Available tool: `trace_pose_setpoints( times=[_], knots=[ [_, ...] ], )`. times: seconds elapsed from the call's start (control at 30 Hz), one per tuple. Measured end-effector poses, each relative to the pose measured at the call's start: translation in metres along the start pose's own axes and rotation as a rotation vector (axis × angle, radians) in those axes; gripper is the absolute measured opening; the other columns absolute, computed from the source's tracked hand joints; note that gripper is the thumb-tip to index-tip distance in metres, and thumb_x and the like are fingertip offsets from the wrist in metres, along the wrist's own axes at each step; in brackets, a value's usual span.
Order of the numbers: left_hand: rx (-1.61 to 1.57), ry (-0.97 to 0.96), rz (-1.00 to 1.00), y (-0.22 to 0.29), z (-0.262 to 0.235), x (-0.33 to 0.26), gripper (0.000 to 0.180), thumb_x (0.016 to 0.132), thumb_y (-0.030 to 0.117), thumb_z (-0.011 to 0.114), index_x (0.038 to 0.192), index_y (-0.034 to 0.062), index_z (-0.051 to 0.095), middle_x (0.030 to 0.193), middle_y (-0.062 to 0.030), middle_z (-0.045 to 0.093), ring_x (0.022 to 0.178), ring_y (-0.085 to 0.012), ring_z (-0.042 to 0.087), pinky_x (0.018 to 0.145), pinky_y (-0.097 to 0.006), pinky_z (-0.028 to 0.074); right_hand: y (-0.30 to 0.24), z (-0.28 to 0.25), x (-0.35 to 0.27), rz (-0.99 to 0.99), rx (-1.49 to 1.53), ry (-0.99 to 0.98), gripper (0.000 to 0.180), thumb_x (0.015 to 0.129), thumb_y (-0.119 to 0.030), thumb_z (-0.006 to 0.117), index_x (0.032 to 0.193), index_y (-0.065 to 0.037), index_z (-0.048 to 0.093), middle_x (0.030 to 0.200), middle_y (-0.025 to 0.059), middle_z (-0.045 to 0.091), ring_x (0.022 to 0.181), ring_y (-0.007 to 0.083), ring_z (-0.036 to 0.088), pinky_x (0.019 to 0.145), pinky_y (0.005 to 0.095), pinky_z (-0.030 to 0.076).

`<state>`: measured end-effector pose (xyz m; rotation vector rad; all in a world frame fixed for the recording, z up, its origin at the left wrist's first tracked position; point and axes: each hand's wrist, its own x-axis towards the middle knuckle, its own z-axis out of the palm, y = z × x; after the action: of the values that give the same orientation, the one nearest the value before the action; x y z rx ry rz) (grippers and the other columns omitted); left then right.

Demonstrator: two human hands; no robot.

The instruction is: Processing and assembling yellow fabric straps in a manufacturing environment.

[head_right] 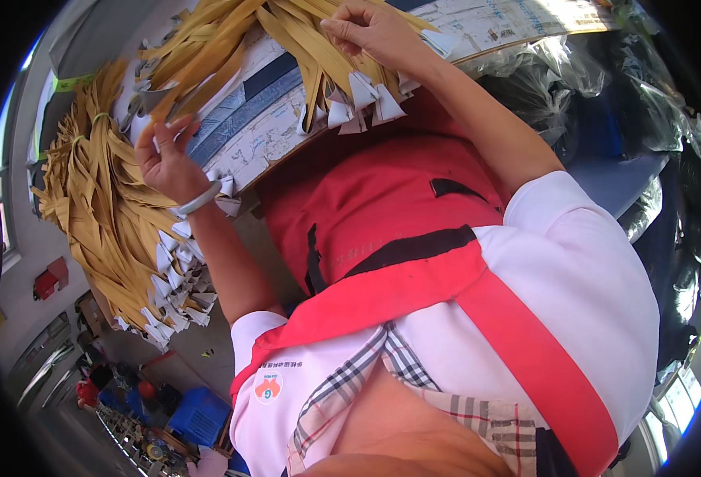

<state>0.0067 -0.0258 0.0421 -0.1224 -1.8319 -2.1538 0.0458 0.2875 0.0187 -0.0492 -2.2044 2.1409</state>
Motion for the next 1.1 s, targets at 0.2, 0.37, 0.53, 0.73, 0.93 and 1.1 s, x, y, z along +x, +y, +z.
trace_pose_setpoints(
  times=[0.2,0.37,0.53,0.73,0.93,1.1],
  knots=[
    [0.181,0.018,0.026,-0.001,-0.045,0.006,0.018,0.096,0.003,0.060,0.113,-0.0036,0.057,0.108,-0.0106,0.059,0.088,-0.0191,0.067,0.076,-0.030,0.058,-0.010,-0.027,-0.038,-0.062,-0.420,-0.124,0.016,0.093,-0.021,0.068,0.099,-0.006,0.066,0.090,-0.0018,0.061,0.082,0.0109,0.060,0.074,0.0263,0.049],
    [0.346,-0.503,0.016,-0.032,0.020,-0.057,0.010,0.089,-0.001,0.066,0.098,-0.0002,0.069,0.087,-0.0055,0.066,0.079,-0.0109,0.063,0.073,-0.023,0.050,-0.017,-0.011,-0.049,-0.267,-0.961,-0.527,0.022,0.083,-0.011,0.070,0.103,-0.013,0.062,0.111,0.0030,0.055,0.096,0.0264,0.061,0.078,0.0384,0.050],
    [0.206,-0.641,-0.013,-0.023,0.064,-0.071,0.015,0.086,-0.003,0.067,0.100,-0.0004,0.069,0.093,-0.0081,0.067,0.081,-0.0133,0.064,0.075,-0.024,0.050,-0.034,-0.017,-0.038,-0.141,-0.951,-0.651,0.019,0.083,-0.009,0.069,0.099,-0.009,0.060,0.106,0.0043,0.055,0.091,0.0261,0.060,0.076,0.0371,0.050],
    [0.093,-0.708,0.083,-0.004,0.082,-0.056,0.020,0.077,-0.007,0.070,0.096,-0.0009,0.067,0.101,-0.0087,0.066,0.091,-0.0169,0.063,0.081,-0.027,0.049,-0.064,0.002,-0.020,-0.044,-0.097,-0.595,0.014,0.094,-0.017,0.065,0.093,-0.004,0.058,0.086,0.0002,0.058,0.076,0.0091,0.058,0.067,0.0242,0.048],
    [0.012,-0.728,0.080,-0.017,0.069,-0.038,0.020,0.074,-0.010,0.072,0.091,-0.0018,0.066,0.101,-0.0079,0.066,0.092,-0.0166,0.063,0.081,-0.027,0.050,-0.047,0.017,-0.001,-0.017,-0.028,-0.648,0.015,0.094,-0.017,0.066,0.100,-0.004,0.062,0.088,-0.0006,0.062,0.076,0.0057,0.058,0.069,0.0215,0.048],
    [-0.167,-0.762,-0.228,-0.002,0.062,-0.031,0.014,0.081,-0.012,0.069,0.093,-0.0036,0.067,0.098,-0.0073,0.067,0.090,-0.0123,0.063,0.080,-0.025,0.052,-0.051,0.019,0.012,0.005,-0.018,-0.803,0.018,0.089,-0.013,0.071,0.103,-0.003,0.065,0.085,0.0008,0.064,0.075,0.0064,0.059,0.070,0.0217,0.048]
  ],
)
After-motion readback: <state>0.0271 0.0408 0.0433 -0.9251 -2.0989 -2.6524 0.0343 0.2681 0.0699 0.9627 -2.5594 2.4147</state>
